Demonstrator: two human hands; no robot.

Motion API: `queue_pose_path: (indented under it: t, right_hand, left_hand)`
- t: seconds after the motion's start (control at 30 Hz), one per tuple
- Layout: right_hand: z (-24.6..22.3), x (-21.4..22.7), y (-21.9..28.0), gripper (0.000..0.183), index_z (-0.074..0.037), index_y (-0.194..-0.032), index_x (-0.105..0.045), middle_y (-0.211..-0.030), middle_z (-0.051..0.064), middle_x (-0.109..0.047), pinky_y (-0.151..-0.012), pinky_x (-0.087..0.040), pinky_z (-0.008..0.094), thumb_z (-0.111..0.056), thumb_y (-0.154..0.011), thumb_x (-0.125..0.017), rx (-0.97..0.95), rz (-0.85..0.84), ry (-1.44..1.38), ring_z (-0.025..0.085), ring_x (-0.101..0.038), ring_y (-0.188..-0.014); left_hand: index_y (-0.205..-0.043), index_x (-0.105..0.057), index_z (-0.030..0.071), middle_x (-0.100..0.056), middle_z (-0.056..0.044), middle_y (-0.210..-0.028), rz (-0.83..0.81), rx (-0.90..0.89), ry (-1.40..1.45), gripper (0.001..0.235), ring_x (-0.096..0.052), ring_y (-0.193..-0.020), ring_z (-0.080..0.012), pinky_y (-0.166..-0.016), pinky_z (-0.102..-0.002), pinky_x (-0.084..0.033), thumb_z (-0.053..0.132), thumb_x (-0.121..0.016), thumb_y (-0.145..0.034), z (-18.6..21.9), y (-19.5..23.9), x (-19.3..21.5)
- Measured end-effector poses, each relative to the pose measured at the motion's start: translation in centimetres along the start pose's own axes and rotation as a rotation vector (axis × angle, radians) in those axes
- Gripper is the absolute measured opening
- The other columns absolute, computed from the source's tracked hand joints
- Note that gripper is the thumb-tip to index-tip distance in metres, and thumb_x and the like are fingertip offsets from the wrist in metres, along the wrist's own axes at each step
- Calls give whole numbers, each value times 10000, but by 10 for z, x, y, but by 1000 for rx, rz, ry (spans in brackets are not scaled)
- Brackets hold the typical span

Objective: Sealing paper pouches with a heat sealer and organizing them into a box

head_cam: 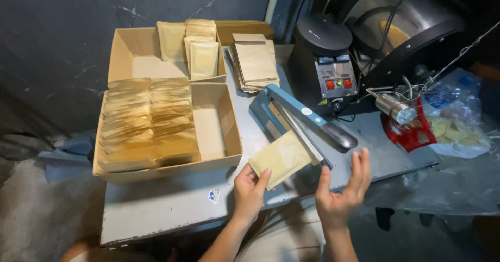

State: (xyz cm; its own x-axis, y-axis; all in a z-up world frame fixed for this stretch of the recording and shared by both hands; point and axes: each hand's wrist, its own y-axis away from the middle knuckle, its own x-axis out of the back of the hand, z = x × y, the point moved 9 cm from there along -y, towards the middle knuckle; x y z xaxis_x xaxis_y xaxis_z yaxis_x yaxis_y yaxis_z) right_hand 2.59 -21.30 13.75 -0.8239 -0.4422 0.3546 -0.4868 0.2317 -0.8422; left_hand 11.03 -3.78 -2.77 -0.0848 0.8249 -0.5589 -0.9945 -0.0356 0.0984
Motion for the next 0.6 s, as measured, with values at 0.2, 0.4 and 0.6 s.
queue_pose_path:
  t: [0.2,0.4,0.6]
  right_hand:
    - [13,-16,30,220,-56,-1119,-744,-1090,63,-763,-939,-523,289,-188,-962,-666,-427,-304,-280,156,-696,-1017]
    - [11,-35,51,233,-70,-796,-734,-740,-36,-701,-720,-482,245,-197,-974,-652,-529,-506,-358,67,-618,-748]
    - [-41,-42,41,164,-110,-888,-769,-809,-26,-787,-698,-515,235,-210,-951,-655,-255,-549,-339,79,-706,-726]
  left_hand:
    - [-1156,-696,-31,-785,-150,-1102,-140,-177,-68,280,-729,-990,-185,-913,-296,-582,93,-731,-907,15,26,18]
    - [-966,-666,33,-743,-73,-886,-224,-136,-219,72,-683,-802,-130,-634,-256,-565,21,-717,-916,17,53,44]
    - [-780,-585,94,-596,11,-696,-204,-112,-382,236,-502,-651,-85,-576,-246,-404,35,-780,-898,32,73,69]
